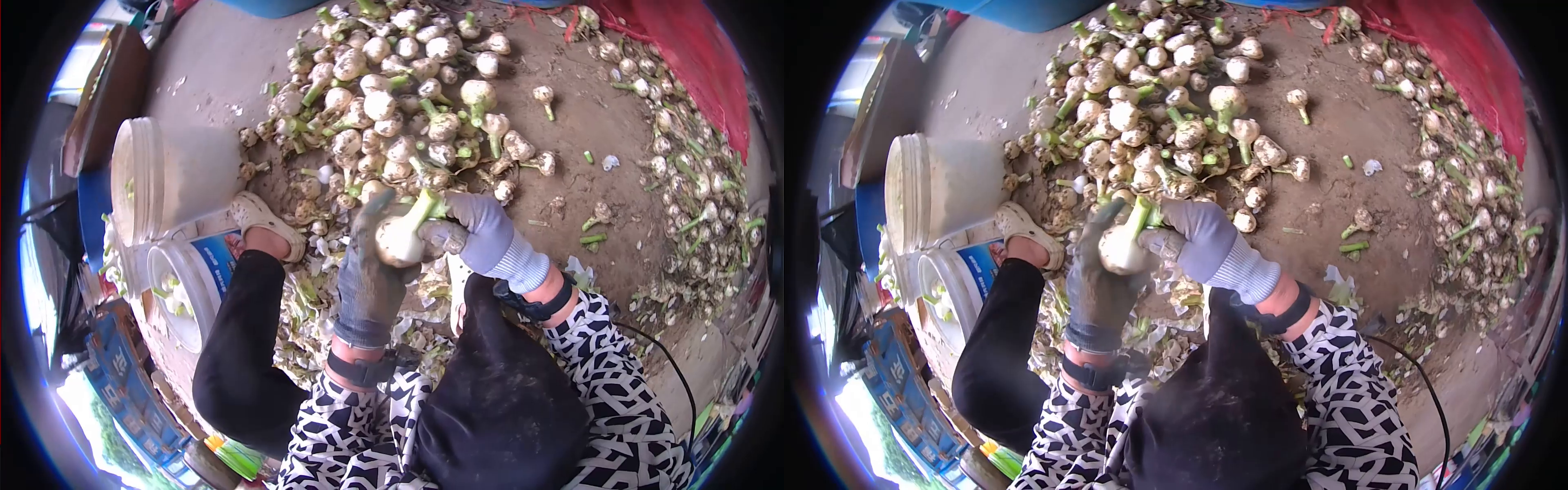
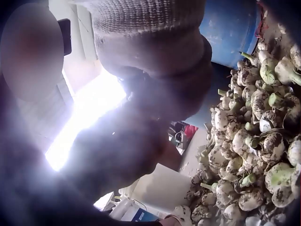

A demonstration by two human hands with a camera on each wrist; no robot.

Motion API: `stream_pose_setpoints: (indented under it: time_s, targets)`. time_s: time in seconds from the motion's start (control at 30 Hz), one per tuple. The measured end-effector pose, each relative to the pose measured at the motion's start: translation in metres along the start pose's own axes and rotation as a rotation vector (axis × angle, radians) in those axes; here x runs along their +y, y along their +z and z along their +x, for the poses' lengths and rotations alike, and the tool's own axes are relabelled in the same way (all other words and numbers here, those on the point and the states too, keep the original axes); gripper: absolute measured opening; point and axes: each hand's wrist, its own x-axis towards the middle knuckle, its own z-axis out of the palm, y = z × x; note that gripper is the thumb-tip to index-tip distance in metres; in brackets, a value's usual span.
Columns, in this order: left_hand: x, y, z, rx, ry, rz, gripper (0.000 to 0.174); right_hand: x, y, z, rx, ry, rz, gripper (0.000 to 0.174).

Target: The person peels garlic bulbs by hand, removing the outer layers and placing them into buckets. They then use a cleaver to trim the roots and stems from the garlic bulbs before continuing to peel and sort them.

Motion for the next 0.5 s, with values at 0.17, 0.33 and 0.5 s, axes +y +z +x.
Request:
stream_pose_setpoints:
  time_s: [0.17, 0.33, 0.5]
  targets:
    - [-0.017, -0.031, 0.001, -0.226, -0.433, -0.551, 0.07, -0.001, 0.01, 0.007, -0.373, 0.179, 0.176, 0.023]
    - [-0.051, -0.038, 0.036, 0.001, -0.815, -1.044, 0.088, -0.005, 0.023, 0.016, -0.663, 0.521, 0.433, 0.029]
    - [-0.016, -0.045, -0.01, 0.068, -0.167, -0.451, 0.07, 0.013, 0.034, 0.023, -0.358, 0.532, 0.834, 0.033]
